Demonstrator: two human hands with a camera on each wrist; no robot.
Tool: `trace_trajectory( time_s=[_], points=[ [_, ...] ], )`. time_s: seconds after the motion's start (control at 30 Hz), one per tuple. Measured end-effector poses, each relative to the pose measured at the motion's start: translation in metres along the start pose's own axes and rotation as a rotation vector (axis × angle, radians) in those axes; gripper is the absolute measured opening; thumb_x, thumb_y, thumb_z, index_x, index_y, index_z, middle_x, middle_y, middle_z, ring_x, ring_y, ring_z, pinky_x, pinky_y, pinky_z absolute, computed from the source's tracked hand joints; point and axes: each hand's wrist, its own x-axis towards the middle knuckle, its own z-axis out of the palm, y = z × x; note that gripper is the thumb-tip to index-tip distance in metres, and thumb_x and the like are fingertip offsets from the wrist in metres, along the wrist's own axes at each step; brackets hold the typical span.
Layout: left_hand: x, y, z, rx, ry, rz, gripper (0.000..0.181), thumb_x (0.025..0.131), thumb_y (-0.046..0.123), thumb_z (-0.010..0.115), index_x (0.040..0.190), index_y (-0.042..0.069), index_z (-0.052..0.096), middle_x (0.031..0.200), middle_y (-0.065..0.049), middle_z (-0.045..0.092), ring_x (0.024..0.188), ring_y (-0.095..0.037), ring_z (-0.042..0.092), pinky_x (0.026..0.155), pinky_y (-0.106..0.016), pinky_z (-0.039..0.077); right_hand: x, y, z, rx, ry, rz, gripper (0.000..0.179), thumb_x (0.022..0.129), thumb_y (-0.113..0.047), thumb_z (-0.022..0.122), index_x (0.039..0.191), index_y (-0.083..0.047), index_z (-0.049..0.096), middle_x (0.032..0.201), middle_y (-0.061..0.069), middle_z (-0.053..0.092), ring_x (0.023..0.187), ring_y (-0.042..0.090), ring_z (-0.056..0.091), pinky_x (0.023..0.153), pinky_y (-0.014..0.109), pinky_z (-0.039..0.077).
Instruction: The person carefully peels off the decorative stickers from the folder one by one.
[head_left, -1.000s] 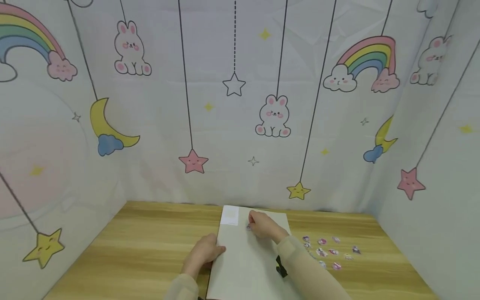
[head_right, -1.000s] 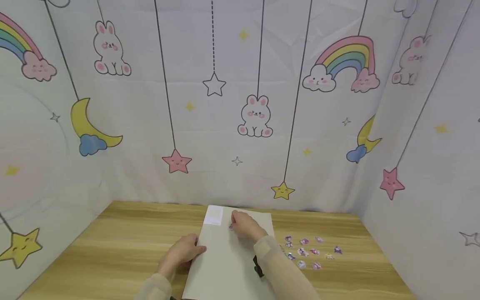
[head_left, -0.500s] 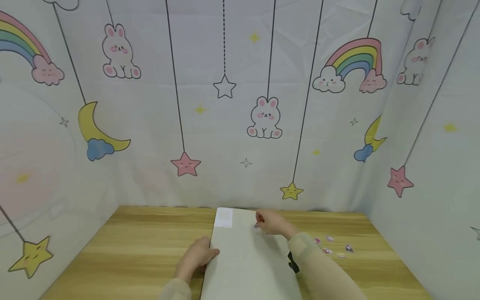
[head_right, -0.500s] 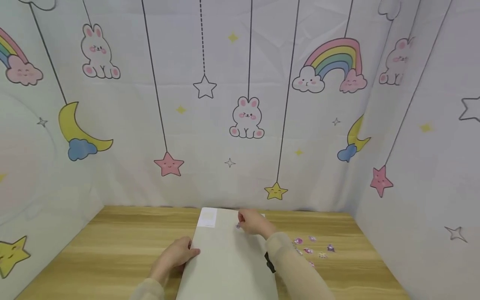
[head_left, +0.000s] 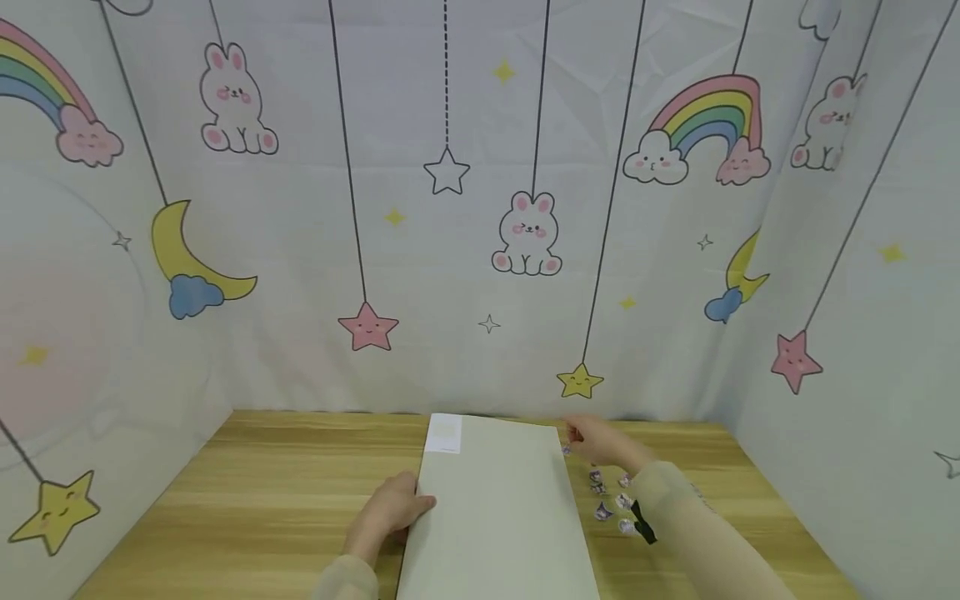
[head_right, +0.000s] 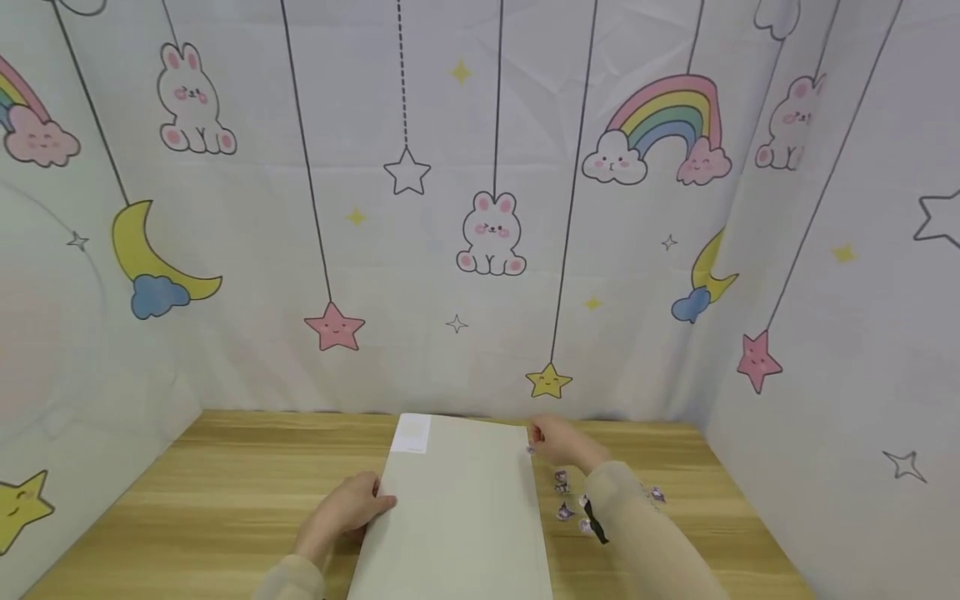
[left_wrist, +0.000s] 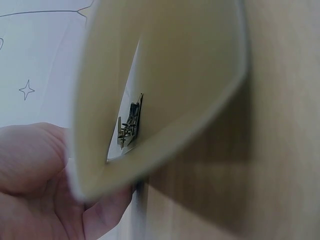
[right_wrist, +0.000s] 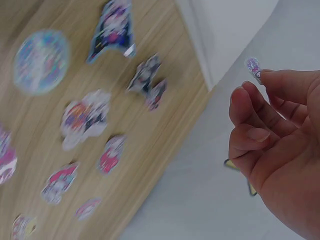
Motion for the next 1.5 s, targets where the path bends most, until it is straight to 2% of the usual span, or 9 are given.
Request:
trace_trajectory(
  time_s=[0.1, 0.33, 0.53, 0.73, 0.87, 1.13, 1.5],
  points=[
    [0.001, 0.000, 0.001, 0.006, -0.002, -0.003, 0.022, 0.091, 0.010, 0.066, 0.090, -0.007, 0.053, 0.075, -0.014, 0.056, 0.057, -0.023, 0.061, 0.045, -0.034, 0.053, -0.010, 0.016, -0.004, 0.012, -0.001, -0.003, 0.017, 0.089, 0.008, 0.052, 0.081, -0.007, 0.047, 0.071, 0.001, 0.048, 0.055, 0.011, 0.048, 0.048, 0.025, 0.042],
    [0.000, 0.000, 0.000, 0.005, 0.001, -0.007, 0.021, 0.091, 0.010, 0.066, 0.088, -0.006, 0.053, 0.073, -0.013, 0.055, 0.056, -0.022, 0.060, 0.045, -0.034, 0.053, -0.031, 0.038, -0.009, 0.006, 0.009, 0.147, 0.009, 0.087, 0.005, 0.052, 0.085, -0.004, 0.052, 0.074, 0.004, 0.051, 0.057, 0.013, 0.048, 0.051, 0.027, 0.041],
    [0.000, -0.002, 0.001, -0.016, -0.005, -0.010, 0.020, 0.091, 0.010, 0.065, 0.089, -0.006, 0.054, 0.074, -0.013, 0.055, 0.057, -0.022, 0.061, 0.045, -0.034, 0.053, -0.040, 0.056, -0.005, 0.007, 0.047, 0.238, 0.016, 0.083, 0.009, 0.051, 0.079, -0.007, 0.049, 0.071, 0.004, 0.050, 0.055, 0.015, 0.047, 0.048, 0.025, 0.037],
    [0.001, -0.003, 0.002, -0.011, -0.012, -0.020, 0.020, 0.092, 0.011, 0.066, 0.089, -0.006, 0.054, 0.074, -0.013, 0.055, 0.056, -0.022, 0.060, 0.046, -0.033, 0.053, -0.041, 0.066, 0.002, -0.065, 0.083, 0.240, 0.018, 0.085, 0.007, 0.054, 0.075, -0.007, 0.047, 0.069, 0.003, 0.046, 0.061, 0.017, 0.044, 0.055, 0.029, 0.035],
    [0.001, -0.002, 0.002, -0.012, -0.013, -0.023, 0.020, 0.092, 0.010, 0.065, 0.090, -0.006, 0.054, 0.075, -0.013, 0.056, 0.057, -0.022, 0.061, 0.046, -0.034, 0.053, -0.040, 0.070, 0.006, -0.060, 0.093, 0.269, 0.019, 0.085, 0.006, 0.057, 0.075, -0.007, 0.048, 0.069, 0.003, 0.048, 0.063, 0.018, 0.046, 0.055, 0.030, 0.037],
    [-0.001, 0.000, 0.001, -0.013, -0.008, -0.023, 0.020, 0.092, 0.011, 0.065, 0.089, -0.006, 0.054, 0.074, -0.013, 0.055, 0.058, -0.022, 0.061, 0.046, -0.034, 0.053, -0.035, 0.073, 0.013, -0.072, 0.111, 0.305, 0.027, 0.088, 0.005, 0.051, 0.067, -0.009, 0.043, 0.059, 0.002, 0.044, 0.053, 0.015, 0.041, 0.053, 0.028, 0.032],
    [-0.003, 0.001, -0.001, 0.000, -0.002, -0.013, 0.020, 0.092, 0.011, 0.065, 0.090, -0.005, 0.054, 0.074, -0.012, 0.056, 0.057, -0.022, 0.060, 0.046, -0.034, 0.053, -0.032, 0.074, 0.016, -0.093, 0.126, 0.352, 0.028, 0.091, 0.001, 0.052, 0.067, -0.010, 0.043, 0.059, 0.003, 0.045, 0.053, 0.015, 0.042, 0.052, 0.029, 0.033]
  ],
)
